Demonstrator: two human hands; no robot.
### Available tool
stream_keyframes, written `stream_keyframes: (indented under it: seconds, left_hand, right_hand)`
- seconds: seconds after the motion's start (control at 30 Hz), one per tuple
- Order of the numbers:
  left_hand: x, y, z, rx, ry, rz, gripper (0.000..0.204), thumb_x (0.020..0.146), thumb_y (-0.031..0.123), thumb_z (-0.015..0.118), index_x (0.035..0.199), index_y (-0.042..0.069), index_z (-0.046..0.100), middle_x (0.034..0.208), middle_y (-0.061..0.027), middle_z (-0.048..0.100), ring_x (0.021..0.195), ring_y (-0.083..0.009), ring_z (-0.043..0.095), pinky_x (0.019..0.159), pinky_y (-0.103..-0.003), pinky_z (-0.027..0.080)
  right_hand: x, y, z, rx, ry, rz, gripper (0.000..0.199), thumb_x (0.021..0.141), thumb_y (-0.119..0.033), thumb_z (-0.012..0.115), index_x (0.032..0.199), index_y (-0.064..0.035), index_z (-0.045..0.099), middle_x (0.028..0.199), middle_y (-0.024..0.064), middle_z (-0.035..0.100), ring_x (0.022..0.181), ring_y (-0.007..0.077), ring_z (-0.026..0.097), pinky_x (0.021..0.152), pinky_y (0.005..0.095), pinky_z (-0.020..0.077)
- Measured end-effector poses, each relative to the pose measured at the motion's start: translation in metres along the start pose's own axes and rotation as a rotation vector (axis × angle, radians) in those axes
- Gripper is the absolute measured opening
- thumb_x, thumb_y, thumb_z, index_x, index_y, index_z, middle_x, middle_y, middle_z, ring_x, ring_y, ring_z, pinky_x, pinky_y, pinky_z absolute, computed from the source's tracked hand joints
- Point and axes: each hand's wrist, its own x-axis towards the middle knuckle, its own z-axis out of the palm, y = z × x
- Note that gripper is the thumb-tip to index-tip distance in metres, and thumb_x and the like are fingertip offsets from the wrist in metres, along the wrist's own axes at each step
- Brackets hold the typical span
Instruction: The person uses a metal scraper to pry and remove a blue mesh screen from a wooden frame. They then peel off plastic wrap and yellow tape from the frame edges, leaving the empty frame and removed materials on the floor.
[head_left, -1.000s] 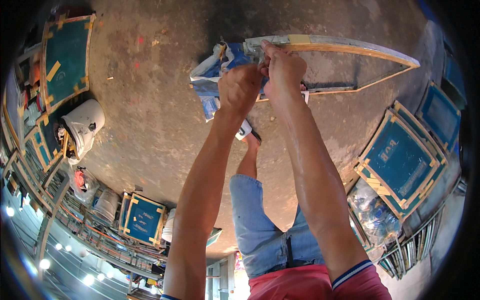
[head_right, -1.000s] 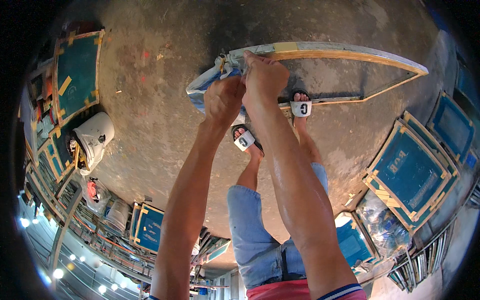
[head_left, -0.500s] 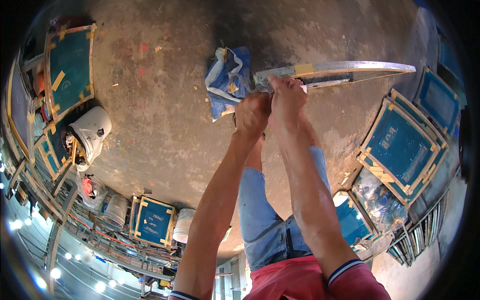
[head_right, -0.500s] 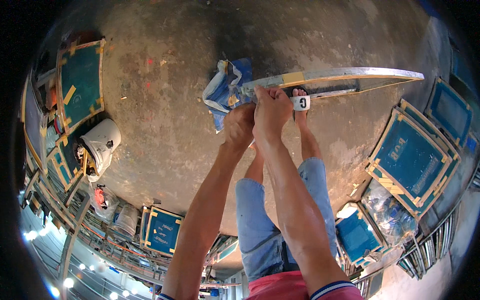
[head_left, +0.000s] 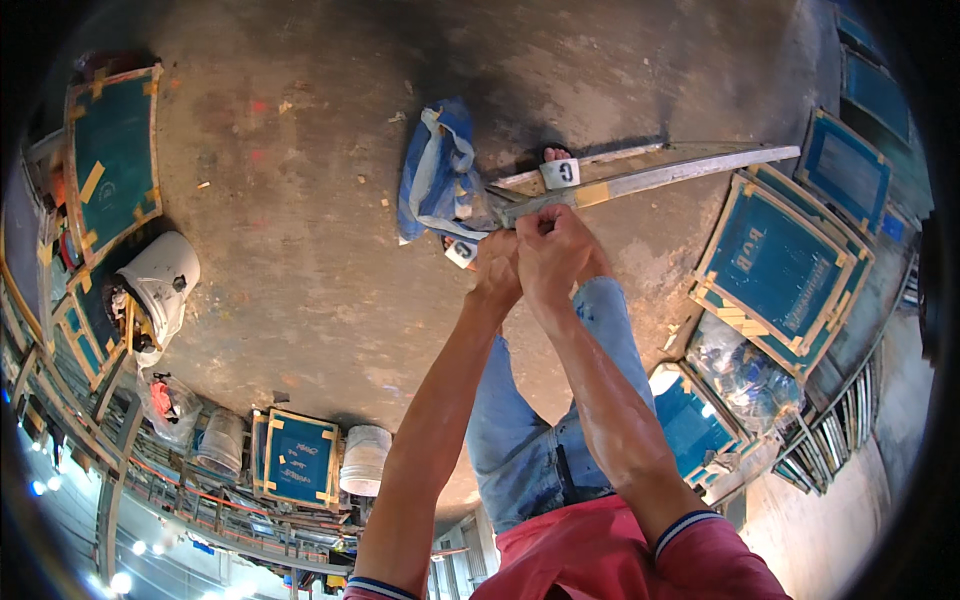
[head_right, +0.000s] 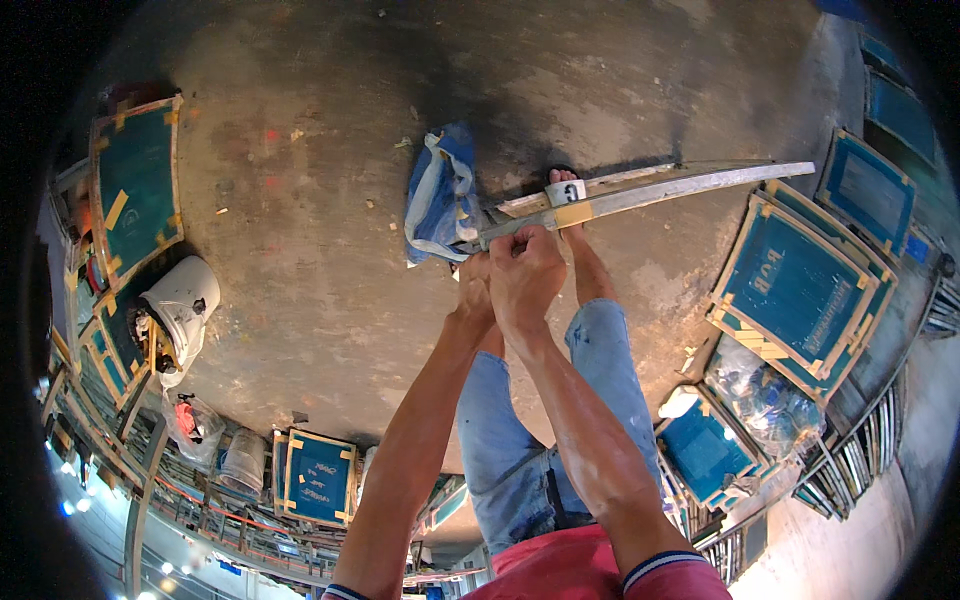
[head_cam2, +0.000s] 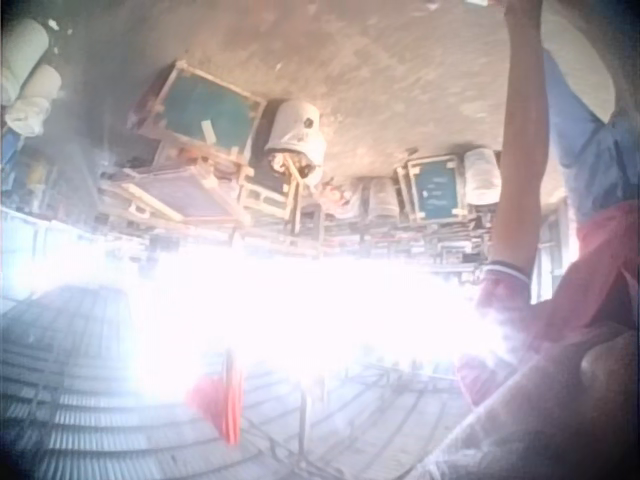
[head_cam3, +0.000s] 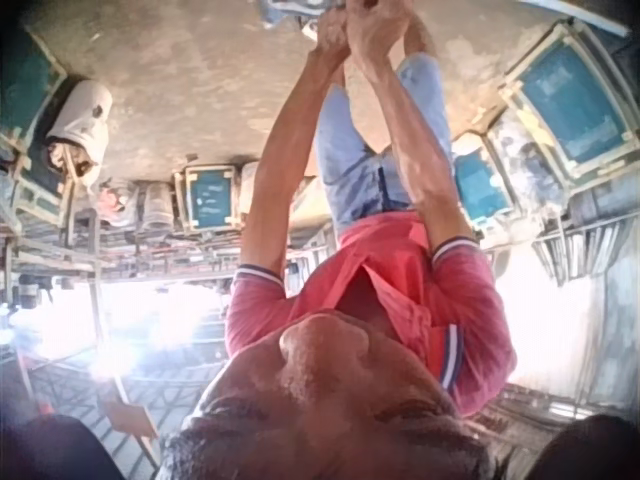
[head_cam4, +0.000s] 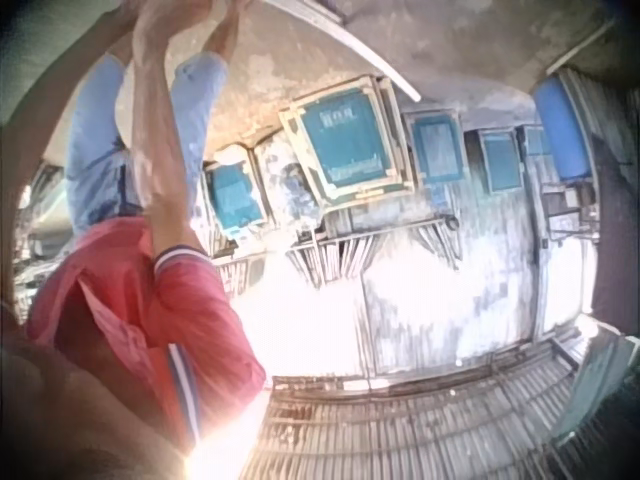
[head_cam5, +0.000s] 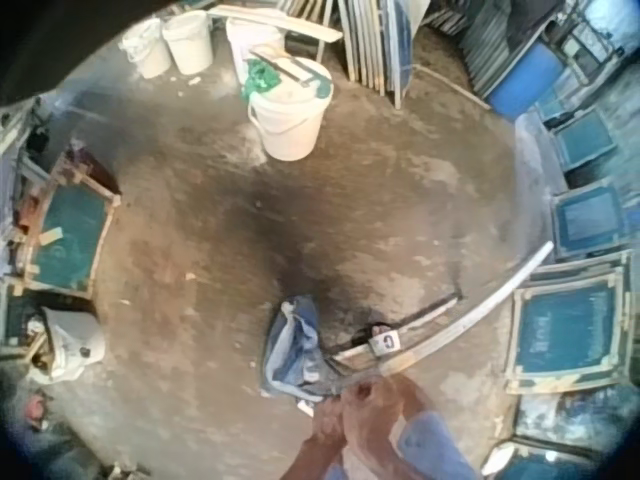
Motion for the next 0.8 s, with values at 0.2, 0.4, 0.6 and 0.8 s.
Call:
stream_keyframes:
  seconds: [0.2,0.4,0.6,0.8]
  left_hand:
    - [-0.036,-0.003,0.010,0.054,-0.058,0.001,0.011,0.076,0.019,0.063,0.076,0.008,0.067,0.074,-0.0156,0.065,0.075,-0.0346,0.064,0.063,-0.047,0.050]
    - [-0.079,0.008,0.016,0.137,-0.044,-0.116,0.011,0.075,0.012,0.065,0.068,0.004,0.063,0.074,-0.0174,0.064,0.074,-0.0360,0.063,0.063,-0.047,0.051]
    - [-0.101,0.004,0.042,0.104,0.011,-0.118,0.018,0.077,0.015,0.067,0.065,0.002,0.063,0.072,-0.0185,0.063,0.073,-0.0369,0.063,0.064,-0.047,0.051]
    - [-0.110,0.010,0.042,0.185,-0.050,-0.162,0.022,0.080,0.019,0.067,0.068,0.001,0.067,0.073,-0.0194,0.063,0.074,-0.0372,0.064,0.066,-0.047,0.052]
  right_hand:
    - [-0.045,0.023,-0.023,0.752,-0.042,0.645,0.010,0.085,-0.010,0.065,0.084,-0.0019,0.059,0.076,0.0069,0.060,0.065,0.0170,0.057,0.060,0.0320,0.0467]
    - [-0.063,0.037,-0.053,1.156,0.017,1.143,0.005,0.087,-0.004,0.061,0.091,-0.0025,0.058,0.083,0.0070,0.060,0.068,0.0156,0.055,0.060,0.0298,0.0484]
    - [-0.082,0.066,-0.076,0.855,-0.215,0.827,0.011,0.088,-0.008,0.062,0.095,-0.0003,0.058,0.087,0.0107,0.062,0.079,0.0203,0.061,0.077,0.0357,0.0545]
    - [-0.081,0.068,-0.090,1.126,-0.100,1.124,0.008,0.089,-0.004,0.059,0.092,0.0028,0.059,0.085,0.0132,0.064,0.077,0.0230,0.065,0.073,0.0358,0.0583]
